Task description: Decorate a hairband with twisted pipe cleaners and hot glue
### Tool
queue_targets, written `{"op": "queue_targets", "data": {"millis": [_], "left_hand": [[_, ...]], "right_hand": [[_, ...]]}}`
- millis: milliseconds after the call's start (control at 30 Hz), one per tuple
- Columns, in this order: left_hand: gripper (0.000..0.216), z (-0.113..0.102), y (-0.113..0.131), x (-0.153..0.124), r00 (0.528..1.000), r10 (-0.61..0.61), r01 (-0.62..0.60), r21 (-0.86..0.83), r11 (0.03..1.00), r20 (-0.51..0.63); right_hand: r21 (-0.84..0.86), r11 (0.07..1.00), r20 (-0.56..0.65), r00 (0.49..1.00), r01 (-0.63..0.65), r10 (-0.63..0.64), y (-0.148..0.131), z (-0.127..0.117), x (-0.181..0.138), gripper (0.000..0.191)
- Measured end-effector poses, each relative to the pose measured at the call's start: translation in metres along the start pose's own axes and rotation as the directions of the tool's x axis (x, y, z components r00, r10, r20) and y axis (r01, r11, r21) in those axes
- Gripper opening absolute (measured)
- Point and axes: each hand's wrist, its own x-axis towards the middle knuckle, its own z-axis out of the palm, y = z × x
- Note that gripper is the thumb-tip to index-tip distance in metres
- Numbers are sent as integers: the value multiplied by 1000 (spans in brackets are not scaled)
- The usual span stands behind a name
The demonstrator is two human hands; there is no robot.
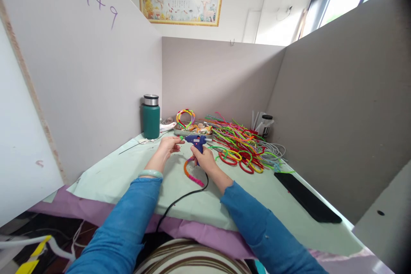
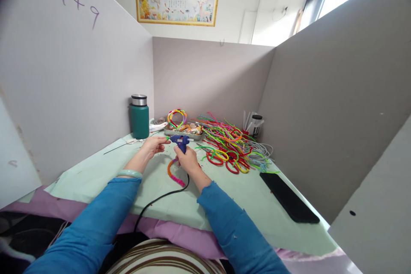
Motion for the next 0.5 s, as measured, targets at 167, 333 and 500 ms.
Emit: {"op": "queue_targets", "data": {"millis": [167,333,500], "left_hand": [[17,1,1,0,1000,-5,5,7,1000,4],[16,2,1,-1,1000,-21,20,31,999,21],[17,1,0,1,1000,-5,5,21,1000,5]], "right_hand": [[-14,1000,4,1000,18,-18,-1,0,-1,41],[-13,1000,1,1000,0,0,-4,1,-2,40],[-28,1000,1,1000,-1,1,-4,0,-2,40]]}}
